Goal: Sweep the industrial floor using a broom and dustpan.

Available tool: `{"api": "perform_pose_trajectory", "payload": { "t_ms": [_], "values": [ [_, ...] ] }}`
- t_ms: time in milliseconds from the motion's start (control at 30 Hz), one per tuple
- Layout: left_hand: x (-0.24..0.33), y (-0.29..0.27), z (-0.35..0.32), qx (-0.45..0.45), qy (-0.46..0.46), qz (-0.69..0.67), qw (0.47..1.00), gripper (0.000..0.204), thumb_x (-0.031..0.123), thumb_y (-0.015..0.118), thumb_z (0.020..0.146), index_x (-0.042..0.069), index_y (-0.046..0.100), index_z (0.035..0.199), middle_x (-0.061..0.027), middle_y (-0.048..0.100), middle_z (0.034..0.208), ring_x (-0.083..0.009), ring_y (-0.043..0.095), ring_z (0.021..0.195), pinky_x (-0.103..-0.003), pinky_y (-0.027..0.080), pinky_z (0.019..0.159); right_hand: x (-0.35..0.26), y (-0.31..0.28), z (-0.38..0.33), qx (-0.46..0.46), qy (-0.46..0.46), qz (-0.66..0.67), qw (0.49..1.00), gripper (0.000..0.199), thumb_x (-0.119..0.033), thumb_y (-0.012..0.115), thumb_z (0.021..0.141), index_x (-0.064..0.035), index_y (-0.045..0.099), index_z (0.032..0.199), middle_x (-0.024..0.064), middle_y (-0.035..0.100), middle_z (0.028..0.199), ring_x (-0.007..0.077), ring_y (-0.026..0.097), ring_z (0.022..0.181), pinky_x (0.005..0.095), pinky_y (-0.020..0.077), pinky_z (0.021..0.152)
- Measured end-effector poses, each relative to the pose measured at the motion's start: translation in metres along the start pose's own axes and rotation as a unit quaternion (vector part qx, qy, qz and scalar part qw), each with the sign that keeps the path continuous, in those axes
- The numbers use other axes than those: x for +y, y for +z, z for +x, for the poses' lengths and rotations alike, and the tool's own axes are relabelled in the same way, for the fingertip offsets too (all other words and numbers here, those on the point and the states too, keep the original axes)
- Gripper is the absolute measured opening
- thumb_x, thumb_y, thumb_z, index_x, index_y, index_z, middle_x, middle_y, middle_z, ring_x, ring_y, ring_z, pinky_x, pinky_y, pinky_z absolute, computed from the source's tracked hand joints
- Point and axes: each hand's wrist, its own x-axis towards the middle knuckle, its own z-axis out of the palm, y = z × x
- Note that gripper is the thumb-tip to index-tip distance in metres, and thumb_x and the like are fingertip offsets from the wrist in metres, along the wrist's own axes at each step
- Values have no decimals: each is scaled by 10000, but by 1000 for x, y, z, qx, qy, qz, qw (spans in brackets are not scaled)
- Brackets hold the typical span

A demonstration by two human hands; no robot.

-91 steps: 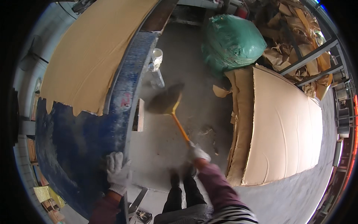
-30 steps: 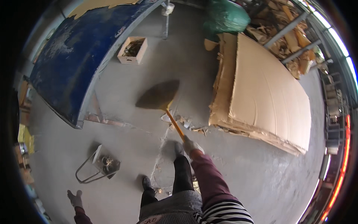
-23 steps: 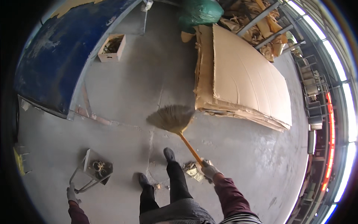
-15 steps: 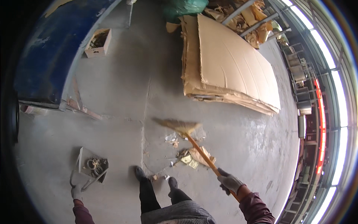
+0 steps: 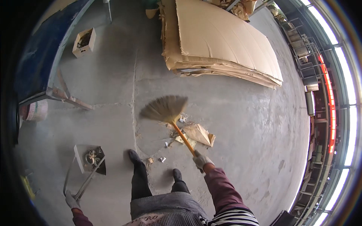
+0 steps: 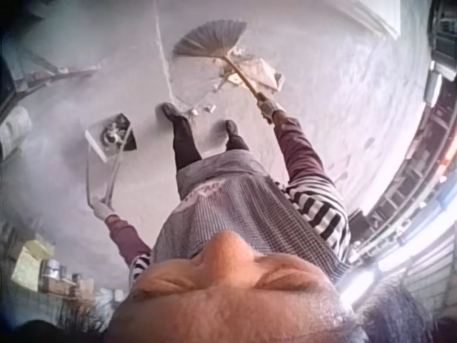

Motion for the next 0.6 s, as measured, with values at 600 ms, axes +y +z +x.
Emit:
{"api": "perform_pose_trajectory", "payload": {
  "t_ms": [600],
  "values": [
    [-334, -207, -347, 155, -126, -113, 973, 342, 500, 622, 798, 180, 516, 858, 7, 417, 737, -144, 391, 587, -349, 316, 487, 249, -16, -158, -49, -185, -356, 915, 499, -355, 399, 937, -309, 333, 1430, 239, 654, 982, 399, 657, 873, 494, 499, 755]
  ]
}}
